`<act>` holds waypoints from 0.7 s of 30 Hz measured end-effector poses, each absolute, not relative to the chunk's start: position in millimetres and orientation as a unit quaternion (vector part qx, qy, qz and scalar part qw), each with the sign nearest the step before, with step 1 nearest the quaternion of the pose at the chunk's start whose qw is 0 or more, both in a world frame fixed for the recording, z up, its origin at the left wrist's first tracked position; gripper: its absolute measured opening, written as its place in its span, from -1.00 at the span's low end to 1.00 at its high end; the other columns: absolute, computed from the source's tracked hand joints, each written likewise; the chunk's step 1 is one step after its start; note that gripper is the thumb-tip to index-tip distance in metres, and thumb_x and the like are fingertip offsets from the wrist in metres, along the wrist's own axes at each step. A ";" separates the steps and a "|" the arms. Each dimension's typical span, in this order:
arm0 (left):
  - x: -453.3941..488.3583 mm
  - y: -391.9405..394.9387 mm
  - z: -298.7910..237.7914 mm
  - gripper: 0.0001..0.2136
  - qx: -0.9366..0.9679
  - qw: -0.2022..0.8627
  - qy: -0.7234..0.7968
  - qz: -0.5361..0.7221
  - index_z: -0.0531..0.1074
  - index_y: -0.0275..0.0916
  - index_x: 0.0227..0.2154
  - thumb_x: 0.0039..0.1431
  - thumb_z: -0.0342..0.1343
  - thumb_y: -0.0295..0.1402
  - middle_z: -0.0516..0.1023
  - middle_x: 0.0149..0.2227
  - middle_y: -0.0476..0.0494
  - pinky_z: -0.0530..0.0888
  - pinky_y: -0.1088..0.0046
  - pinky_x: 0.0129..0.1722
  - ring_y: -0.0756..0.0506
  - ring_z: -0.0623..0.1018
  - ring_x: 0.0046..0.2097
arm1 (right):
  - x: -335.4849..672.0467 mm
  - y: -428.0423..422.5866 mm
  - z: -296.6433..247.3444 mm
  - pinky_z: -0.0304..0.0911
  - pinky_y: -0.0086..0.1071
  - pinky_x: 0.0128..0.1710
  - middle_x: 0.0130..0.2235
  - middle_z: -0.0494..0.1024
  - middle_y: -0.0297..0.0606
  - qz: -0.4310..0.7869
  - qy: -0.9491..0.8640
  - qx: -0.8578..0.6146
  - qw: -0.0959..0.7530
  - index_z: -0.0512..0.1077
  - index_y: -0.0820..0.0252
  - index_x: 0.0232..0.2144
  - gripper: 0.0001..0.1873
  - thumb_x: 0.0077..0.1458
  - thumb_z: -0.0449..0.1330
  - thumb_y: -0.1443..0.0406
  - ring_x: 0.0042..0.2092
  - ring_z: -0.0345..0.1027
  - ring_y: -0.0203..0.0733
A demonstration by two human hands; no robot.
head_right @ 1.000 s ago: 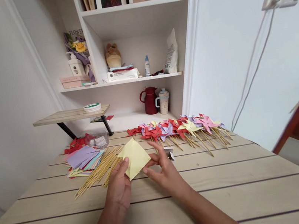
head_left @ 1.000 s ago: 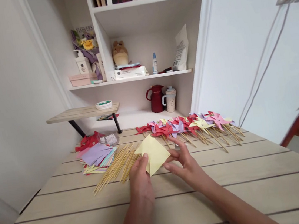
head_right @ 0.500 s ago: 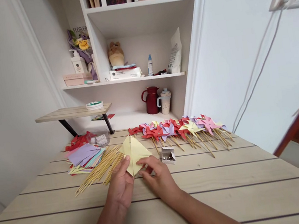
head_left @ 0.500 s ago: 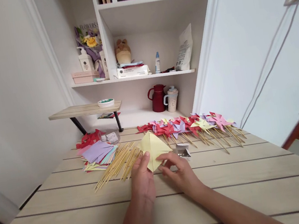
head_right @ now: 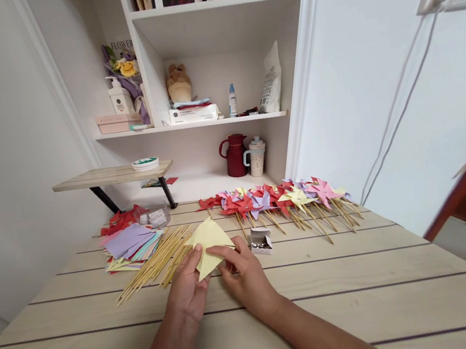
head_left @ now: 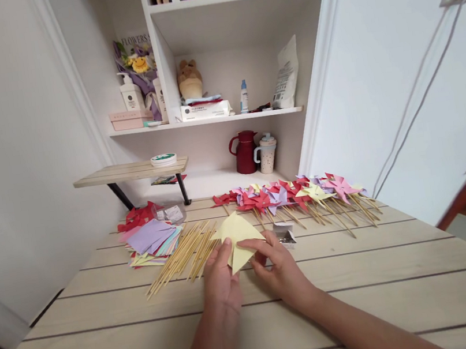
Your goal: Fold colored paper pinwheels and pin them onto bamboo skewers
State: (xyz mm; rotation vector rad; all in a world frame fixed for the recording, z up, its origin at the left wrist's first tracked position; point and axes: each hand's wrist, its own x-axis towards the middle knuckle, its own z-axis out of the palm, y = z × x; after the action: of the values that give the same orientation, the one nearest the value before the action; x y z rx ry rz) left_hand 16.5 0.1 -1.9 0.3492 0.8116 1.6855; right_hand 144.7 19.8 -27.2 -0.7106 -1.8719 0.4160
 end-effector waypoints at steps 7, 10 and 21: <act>18.8 -3.6 -1.1 -0.66 0.198 0.586 0.334 0.711 0.59 -0.32 -0.35 -0.21 0.47 -0.26 0.67 -0.30 -0.18 0.49 0.47 -0.27 -0.06 0.60 -0.30 | 146.9 21.0 -26.5 0.19 -0.40 -0.42 -0.48 0.36 -0.34 0.228 -0.741 -0.338 0.534 0.61 0.09 -0.27 -0.79 0.07 0.22 0.39 -0.44 0.23 -0.25; 19.7 -3.3 -1.3 -0.70 0.205 0.581 0.336 0.712 0.58 -0.30 -0.41 -0.22 0.48 -0.26 0.66 -0.33 -0.15 0.47 0.50 -0.28 -0.03 0.58 -0.31 | 146.8 22.2 -24.6 0.12 -0.40 -0.45 -0.54 0.36 -0.37 0.297 -0.696 -0.355 0.548 0.60 0.15 -0.35 -0.88 0.05 0.27 0.27 -0.48 0.17 -0.27; 24.2 -5.1 1.8 -0.72 0.214 0.579 0.338 0.711 0.59 -0.29 -0.42 -0.22 0.48 -0.29 0.65 -0.34 -0.11 0.45 0.49 -0.26 -0.02 0.57 -0.31 | 146.9 18.3 -18.2 0.02 -0.45 -0.53 -0.63 0.19 -0.51 0.400 -0.636 -0.359 0.554 0.59 0.18 -0.25 -0.75 -0.04 0.27 0.28 -0.56 0.01 -0.35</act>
State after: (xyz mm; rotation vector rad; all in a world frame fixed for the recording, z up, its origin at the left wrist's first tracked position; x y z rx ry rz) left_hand 24.2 -5.1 1.8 0.5012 0.7896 1.6620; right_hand 146.9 18.3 -18.2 -0.8473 -1.5020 0.9456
